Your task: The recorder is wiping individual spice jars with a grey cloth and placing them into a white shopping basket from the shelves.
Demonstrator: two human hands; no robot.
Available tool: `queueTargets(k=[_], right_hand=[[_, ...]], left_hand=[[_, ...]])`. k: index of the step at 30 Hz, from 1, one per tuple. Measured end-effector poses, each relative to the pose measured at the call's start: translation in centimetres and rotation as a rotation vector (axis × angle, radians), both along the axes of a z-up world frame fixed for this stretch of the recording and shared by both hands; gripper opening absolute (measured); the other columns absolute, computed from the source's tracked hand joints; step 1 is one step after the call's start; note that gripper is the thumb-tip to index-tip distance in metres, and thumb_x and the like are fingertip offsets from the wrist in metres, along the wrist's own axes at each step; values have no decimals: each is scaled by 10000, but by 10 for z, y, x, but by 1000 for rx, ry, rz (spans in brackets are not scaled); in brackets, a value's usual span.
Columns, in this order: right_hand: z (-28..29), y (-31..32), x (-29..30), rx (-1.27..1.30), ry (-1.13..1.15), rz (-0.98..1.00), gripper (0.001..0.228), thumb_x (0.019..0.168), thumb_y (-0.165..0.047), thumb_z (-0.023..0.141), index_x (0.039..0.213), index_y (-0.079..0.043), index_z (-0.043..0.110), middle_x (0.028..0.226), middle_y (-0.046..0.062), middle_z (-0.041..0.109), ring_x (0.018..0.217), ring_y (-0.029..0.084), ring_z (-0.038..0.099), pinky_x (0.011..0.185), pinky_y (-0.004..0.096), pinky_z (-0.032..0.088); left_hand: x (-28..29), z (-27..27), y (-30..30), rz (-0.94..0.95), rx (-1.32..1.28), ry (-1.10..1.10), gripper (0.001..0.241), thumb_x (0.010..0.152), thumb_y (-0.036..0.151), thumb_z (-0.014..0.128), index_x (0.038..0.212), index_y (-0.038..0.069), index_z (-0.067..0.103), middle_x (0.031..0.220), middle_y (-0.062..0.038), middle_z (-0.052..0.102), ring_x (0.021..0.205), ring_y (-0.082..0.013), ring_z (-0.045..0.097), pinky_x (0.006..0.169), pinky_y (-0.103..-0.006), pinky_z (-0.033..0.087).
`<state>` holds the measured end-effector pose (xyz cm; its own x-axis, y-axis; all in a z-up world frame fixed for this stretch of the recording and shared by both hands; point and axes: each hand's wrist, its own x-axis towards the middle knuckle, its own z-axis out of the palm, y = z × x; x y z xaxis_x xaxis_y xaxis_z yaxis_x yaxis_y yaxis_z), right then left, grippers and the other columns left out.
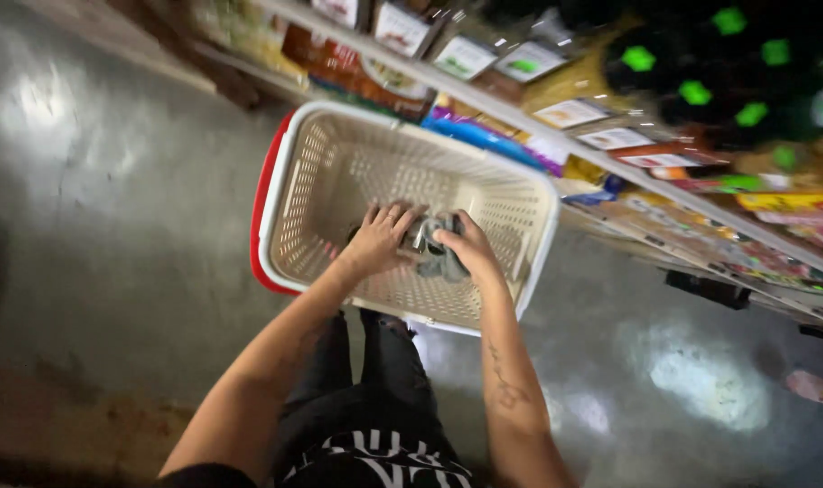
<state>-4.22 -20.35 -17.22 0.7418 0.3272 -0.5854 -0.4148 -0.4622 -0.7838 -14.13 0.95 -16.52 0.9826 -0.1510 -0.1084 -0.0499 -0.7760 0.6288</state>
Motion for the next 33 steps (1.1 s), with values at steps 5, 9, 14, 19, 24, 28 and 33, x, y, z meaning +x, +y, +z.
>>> queueTargets(k=[5,9,14,19,24,28,33], right_hand=[[92,-14,6,-60,-206,-127,621,901,-427,728,1351,-11,628,1226,92,719,1104,199,668,972,329,505],[136,-48,17,612,-264,-627,643,995,-490,664,1416,-15,565,1307,65,661,1169,221,629,1037,404,498],[212,-26,-21,811,-369,-495,668,997,-554,522,1436,-51,549,1293,127,658,1175,303,637,1055,463,486],[182,-34,-19,18,-1009,-87,623,1060,-466,534,1526,-52,524,1392,184,571,1293,328,569,1096,415,440],[247,-51,7,1017,-468,-469,536,1103,-459,521,1384,-31,677,1336,187,668,1174,320,654,1067,456,513],[321,-12,-13,142,-1308,353,214,1051,-278,680,1220,-164,748,1442,140,654,1287,351,643,1098,409,489],[280,1,42,-195,-968,-4,316,1002,-350,667,1066,-55,762,1025,81,740,940,238,725,857,349,560]], left_hand=[[0,54,-17,114,-387,-48,937,731,448,880,1468,104,414,1349,-173,592,1258,-358,579,1065,-468,463],[4,67,-37,280,-931,57,747,871,437,776,1434,77,444,1256,-170,630,1148,-265,619,981,-399,508],[27,58,-84,433,-1288,179,621,1051,476,594,1482,53,455,1256,-115,594,1117,-204,557,930,-364,471],[18,154,-93,401,-1288,185,681,1006,438,649,1513,63,393,1312,-102,584,1146,-228,543,940,-382,430],[16,226,-83,232,-720,-150,860,803,468,822,1409,-24,460,1233,-217,652,1118,-345,653,969,-451,508],[28,244,-70,249,-351,-249,915,727,484,842,1383,-28,461,1234,-238,629,1044,-395,645,918,-481,509],[31,275,-48,139,-65,-573,878,710,534,832,1332,9,503,1196,-223,634,1118,-419,613,949,-513,473]])
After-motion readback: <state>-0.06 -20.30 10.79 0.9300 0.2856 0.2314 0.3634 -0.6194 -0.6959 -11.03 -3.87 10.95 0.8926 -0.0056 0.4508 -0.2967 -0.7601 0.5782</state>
